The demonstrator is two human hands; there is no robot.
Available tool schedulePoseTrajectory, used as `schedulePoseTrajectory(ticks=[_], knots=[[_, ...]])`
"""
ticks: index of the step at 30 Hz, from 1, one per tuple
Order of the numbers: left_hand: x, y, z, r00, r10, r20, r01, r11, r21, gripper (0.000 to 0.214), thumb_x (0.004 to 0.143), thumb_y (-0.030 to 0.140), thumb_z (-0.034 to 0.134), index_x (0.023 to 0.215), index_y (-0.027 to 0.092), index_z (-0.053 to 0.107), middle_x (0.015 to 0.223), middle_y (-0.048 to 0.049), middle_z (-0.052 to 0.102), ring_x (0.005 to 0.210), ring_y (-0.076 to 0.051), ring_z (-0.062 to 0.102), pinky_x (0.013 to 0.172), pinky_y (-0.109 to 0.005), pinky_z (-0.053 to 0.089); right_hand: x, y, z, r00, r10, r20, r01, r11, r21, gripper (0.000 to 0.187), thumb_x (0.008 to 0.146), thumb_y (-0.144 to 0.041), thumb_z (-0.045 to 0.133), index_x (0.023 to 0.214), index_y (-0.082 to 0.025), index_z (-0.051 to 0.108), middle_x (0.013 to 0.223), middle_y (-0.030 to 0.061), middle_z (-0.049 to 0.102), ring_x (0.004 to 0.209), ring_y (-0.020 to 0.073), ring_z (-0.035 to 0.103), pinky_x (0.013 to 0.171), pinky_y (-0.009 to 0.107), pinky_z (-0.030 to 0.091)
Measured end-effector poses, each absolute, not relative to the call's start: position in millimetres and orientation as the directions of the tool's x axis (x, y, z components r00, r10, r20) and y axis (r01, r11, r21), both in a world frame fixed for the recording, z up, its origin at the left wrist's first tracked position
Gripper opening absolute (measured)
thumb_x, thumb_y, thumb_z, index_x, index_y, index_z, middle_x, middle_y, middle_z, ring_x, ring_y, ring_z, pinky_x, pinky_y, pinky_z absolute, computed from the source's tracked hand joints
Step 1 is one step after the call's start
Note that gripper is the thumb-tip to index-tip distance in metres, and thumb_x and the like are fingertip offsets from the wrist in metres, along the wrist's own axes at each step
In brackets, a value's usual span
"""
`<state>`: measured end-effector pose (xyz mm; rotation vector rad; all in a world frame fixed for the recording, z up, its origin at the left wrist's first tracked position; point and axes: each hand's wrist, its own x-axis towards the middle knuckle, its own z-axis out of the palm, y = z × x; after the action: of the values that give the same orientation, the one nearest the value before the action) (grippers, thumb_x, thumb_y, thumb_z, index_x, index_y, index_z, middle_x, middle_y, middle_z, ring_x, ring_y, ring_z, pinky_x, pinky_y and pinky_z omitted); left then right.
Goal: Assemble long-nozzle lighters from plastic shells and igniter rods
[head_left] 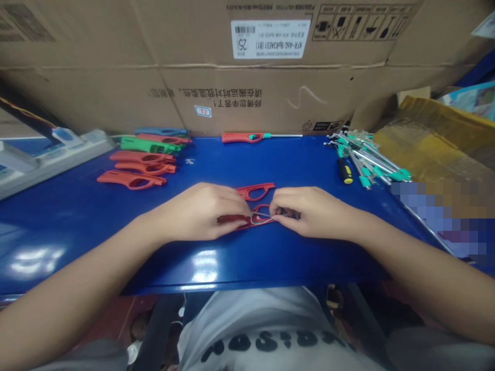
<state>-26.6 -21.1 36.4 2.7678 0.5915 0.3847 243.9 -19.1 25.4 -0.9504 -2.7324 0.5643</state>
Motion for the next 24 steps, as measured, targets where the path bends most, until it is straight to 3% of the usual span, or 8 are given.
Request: schedulePoseTrajectory(ticks=[4,12,16,24], knots=[[-29,-21,40,0.848,0.504,0.165,0.449,-0.848,0.28,0.014,0.099,0.028,0.058,0.105,0.022,0.069,0.097,-0.0029,0.074,0.084,-0.016,0.07,0.076,-0.026,0.052,244,-19,28,-0.773,0.632,0.056,0.56,0.72,-0.41,0.006,0.09,-0.015,0.059,0.091,-0.019,0.064,0.092,0.001,0.068,0.072,0.0121,0.056,0.063,0.025,0.033],[-29,-24,33,0.883,0.451,0.132,0.432,-0.89,0.146,0.016,0.103,0.027,0.05,0.108,0.021,0.064,0.098,-0.0038,0.075,0.088,-0.019,0.072,0.079,-0.031,0.052,249,-15,33,-0.752,0.659,0.031,0.593,0.696,-0.404,0.011,0.082,-0.01,0.061,0.088,-0.018,0.064,0.085,0.0001,0.066,0.07,0.012,0.054,0.062,0.025,0.032],[-28,-24,30,0.886,0.44,0.148,0.423,-0.896,0.134,0.019,0.105,0.029,0.047,0.11,0.021,0.063,0.099,-0.0036,0.075,0.088,-0.019,0.072,0.078,-0.031,0.052,251,-14,33,-0.743,0.669,0.028,0.605,0.688,-0.402,0.011,0.082,-0.01,0.061,0.088,-0.018,0.065,0.084,-0.0001,0.065,0.069,0.0117,0.053,0.061,0.025,0.031],[-23,-30,33,0.898,0.428,0.104,0.422,-0.904,0.074,0.019,0.102,0.026,0.047,0.105,0.019,0.064,0.084,-0.004,0.072,0.073,-0.02,0.069,0.069,-0.032,0.051,251,-14,36,-0.762,0.647,0.016,0.593,0.708,-0.384,0.008,0.084,-0.013,0.061,0.087,-0.018,0.065,0.087,0.0015,0.067,0.071,0.0129,0.055,0.063,0.025,0.032]])
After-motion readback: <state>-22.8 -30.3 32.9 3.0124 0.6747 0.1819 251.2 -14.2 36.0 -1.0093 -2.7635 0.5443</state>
